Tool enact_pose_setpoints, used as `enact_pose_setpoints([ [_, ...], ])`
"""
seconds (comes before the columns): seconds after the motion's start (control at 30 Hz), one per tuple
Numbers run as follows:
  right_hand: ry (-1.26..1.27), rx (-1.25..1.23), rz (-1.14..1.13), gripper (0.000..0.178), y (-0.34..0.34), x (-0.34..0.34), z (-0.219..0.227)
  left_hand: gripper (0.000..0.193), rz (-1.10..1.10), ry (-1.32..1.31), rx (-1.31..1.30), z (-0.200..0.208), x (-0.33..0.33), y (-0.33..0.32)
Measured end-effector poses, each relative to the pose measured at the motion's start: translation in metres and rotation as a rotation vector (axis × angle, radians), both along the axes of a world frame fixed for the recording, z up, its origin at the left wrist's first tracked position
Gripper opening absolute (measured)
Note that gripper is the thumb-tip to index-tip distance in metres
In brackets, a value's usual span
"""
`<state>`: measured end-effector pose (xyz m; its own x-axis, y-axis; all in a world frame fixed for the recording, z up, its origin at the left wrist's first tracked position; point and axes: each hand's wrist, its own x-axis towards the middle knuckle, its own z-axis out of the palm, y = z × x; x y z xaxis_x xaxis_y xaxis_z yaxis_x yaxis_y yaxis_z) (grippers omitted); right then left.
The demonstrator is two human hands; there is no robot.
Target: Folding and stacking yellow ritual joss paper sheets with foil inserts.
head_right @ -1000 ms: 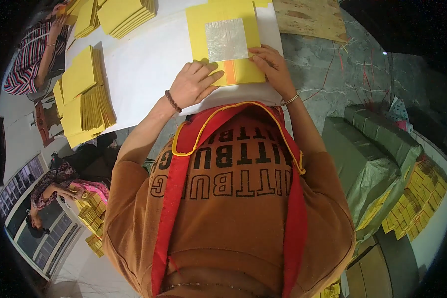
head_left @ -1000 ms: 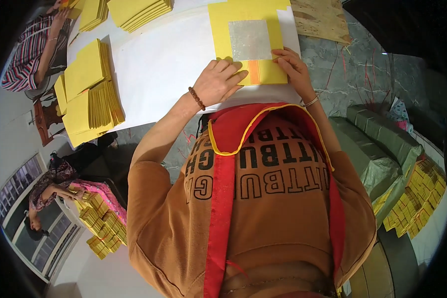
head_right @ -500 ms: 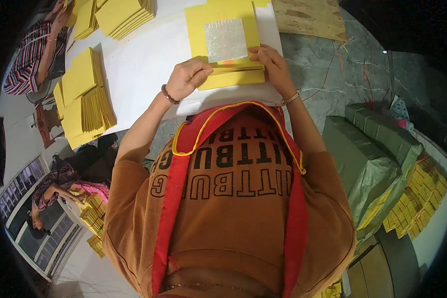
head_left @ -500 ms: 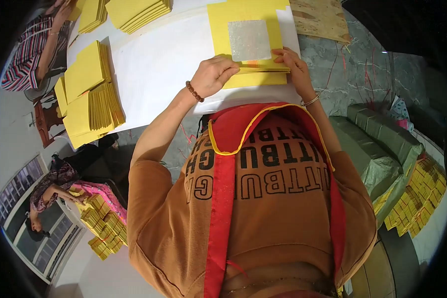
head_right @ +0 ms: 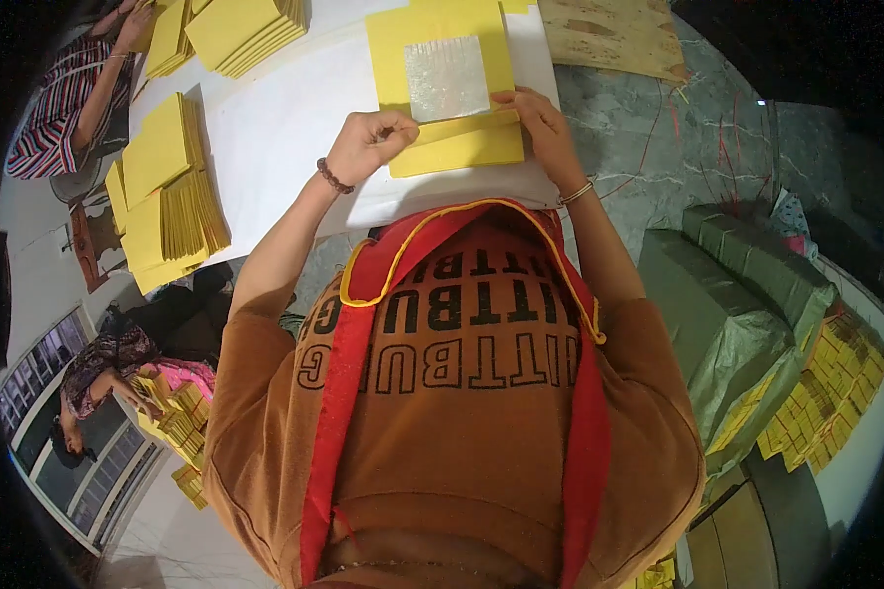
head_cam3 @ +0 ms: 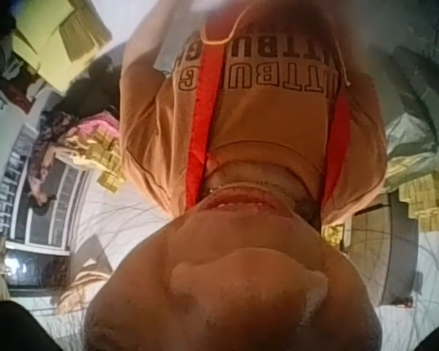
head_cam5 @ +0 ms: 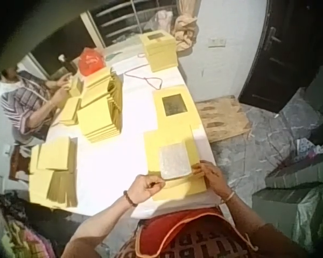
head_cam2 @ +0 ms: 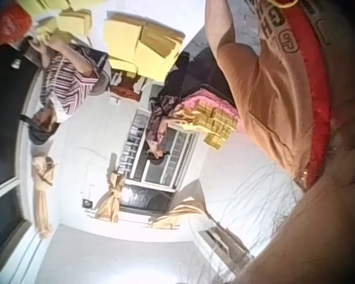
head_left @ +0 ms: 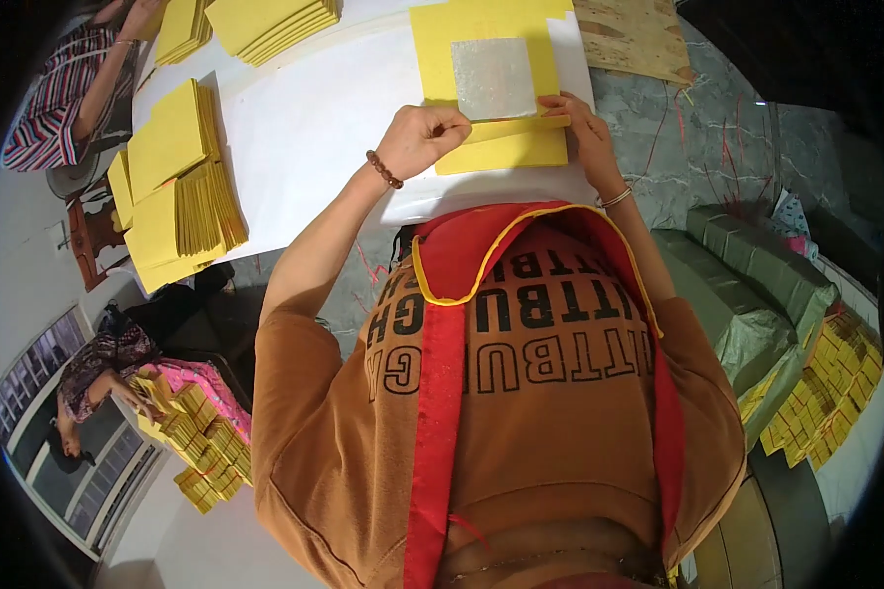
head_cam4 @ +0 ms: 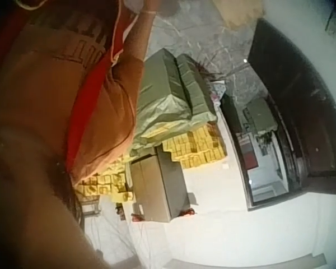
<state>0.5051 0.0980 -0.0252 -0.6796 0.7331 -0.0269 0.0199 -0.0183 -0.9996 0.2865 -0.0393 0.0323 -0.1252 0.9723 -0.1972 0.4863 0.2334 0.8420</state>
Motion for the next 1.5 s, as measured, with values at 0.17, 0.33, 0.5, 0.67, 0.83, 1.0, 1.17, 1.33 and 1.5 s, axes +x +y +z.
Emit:
enact_pose_setpoints([
  [0.17,0.010,-0.001,0.013,0.035,0.000,0.001,0.001,0.017,-0.022,-0.110,-0.054,0.005,-0.006,0.004],
  [0.33,0.019,0.003,0.027,0.036,0.001,0.002,-0.004,0.017,-0.075,-0.140,-0.051,0.006,-0.010,0.007],
  [0.5,0.002,-0.027,0.030,0.038,0.001,0.002,-0.005,0.017,-0.100,-0.128,-0.127,0.006,-0.012,0.010],
  [0.67,0.045,0.083,0.106,0.023,0.004,0.005,-0.002,0.017,-0.062,-0.153,-0.103,0.001,-0.014,0.009],
  [0.83,-0.032,0.348,0.140,0.026,0.006,0.004,-0.015,0.021,-0.085,-0.063,-0.043,0.010,-0.008,0.004],
  [1.0,0.020,-0.233,0.067,0.023,0.000,0.001,-0.005,0.043,-0.220,0.278,0.321,0.007,-0.024,-0.013],
  [1.17,-0.037,0.420,0.106,0.023,0.009,0.000,-0.001,0.050,-0.181,0.796,0.456,-0.014,-0.026,-0.009],
  [1.33,-0.291,1.043,0.106,0.025,0.004,0.004,0.033,0.044,-0.306,0.861,0.513,0.004,-0.021,-0.025],
  [1.5,-0.247,0.887,0.381,0.024,0.004,0.011,0.031,0.017,-0.087,0.447,0.485,-0.002,-0.007,-0.038],
])
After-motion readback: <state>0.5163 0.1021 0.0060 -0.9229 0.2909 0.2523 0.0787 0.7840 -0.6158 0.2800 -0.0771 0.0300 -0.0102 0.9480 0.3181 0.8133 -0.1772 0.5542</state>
